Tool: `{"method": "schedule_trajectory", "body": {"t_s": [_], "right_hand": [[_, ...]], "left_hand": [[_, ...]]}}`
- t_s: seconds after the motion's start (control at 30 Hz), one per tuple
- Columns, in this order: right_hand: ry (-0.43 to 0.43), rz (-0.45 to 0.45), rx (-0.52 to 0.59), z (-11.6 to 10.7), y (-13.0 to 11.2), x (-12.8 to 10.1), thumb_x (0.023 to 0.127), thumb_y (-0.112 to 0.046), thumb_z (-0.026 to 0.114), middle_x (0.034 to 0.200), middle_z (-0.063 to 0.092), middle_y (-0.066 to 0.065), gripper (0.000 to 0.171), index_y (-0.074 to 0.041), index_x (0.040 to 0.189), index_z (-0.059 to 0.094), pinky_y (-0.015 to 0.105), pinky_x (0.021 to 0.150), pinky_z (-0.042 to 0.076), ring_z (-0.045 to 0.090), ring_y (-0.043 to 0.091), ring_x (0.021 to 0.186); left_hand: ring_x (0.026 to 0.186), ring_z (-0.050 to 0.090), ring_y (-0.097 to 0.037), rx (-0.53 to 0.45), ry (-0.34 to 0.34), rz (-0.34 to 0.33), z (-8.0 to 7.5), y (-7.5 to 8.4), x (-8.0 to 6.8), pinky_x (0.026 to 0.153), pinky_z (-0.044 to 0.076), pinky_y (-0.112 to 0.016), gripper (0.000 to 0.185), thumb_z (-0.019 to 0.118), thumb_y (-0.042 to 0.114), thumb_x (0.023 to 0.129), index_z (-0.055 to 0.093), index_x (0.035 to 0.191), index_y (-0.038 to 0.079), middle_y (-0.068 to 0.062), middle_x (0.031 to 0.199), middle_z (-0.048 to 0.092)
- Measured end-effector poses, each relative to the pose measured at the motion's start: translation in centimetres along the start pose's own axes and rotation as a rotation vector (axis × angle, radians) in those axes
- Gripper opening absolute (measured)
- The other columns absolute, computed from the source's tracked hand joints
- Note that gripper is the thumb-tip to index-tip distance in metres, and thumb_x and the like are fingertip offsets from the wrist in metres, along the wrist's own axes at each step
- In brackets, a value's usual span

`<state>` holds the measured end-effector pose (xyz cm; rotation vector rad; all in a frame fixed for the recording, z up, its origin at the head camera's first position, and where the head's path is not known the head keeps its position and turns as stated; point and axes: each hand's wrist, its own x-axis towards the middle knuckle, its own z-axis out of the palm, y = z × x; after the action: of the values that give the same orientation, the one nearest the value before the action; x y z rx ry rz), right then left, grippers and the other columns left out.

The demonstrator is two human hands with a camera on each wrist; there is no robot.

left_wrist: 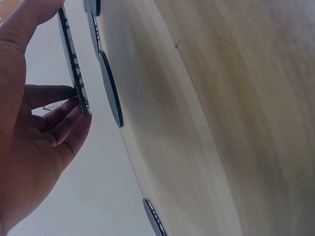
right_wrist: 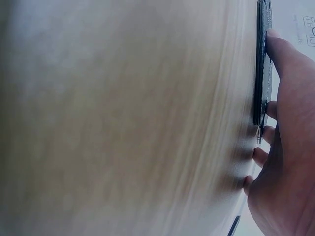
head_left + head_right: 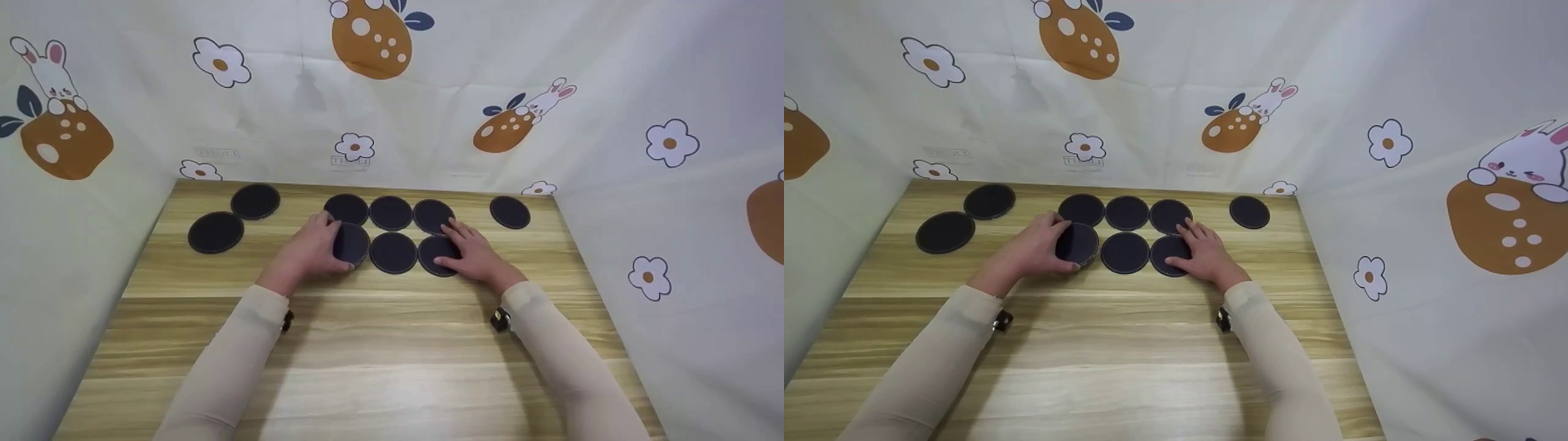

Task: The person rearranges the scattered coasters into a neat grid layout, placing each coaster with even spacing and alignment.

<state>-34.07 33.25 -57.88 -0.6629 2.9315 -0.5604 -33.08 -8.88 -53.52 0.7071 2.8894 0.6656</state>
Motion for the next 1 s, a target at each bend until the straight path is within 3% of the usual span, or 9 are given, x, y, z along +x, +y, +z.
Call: {"method": "schedule_trajectory", "body": {"t_s": [0.57, 1.0], "right_hand": [[0.004, -0.008, -0.018, 0.0, -0.1, -0.1, 0.101, -0.057, 0.074, 0.181, 0.025, 0.02, 0.093, -0.007, 0.172, 0.039, 0.066, 0.131, 0.022, 0.026, 0.051, 0.163], [0.006, -0.008, -0.017, 0.1, 0.1, 0.0, 0.101, -0.058, 0.073, 0.181, 0.025, 0.02, 0.093, -0.008, 0.172, 0.039, 0.066, 0.131, 0.021, 0.026, 0.051, 0.163]], "left_hand": [[0.132, 0.052, -0.044, 0.085, -0.041, -0.045, 1.6, 0.1, 0.6, 0.113, 0.051, -0.054, 0.105, 0.095, 0.053, 0.077, 0.056, 0.147, -0.016, -0.03, 0.143, 0.05], [0.144, 0.046, -0.048, 0.095, -0.058, -0.076, 2.2, 0.2, 0.6, 0.119, 0.046, -0.059, 0.11, 0.094, 0.054, 0.08, 0.051, 0.153, -0.016, -0.034, 0.155, 0.044]]}}
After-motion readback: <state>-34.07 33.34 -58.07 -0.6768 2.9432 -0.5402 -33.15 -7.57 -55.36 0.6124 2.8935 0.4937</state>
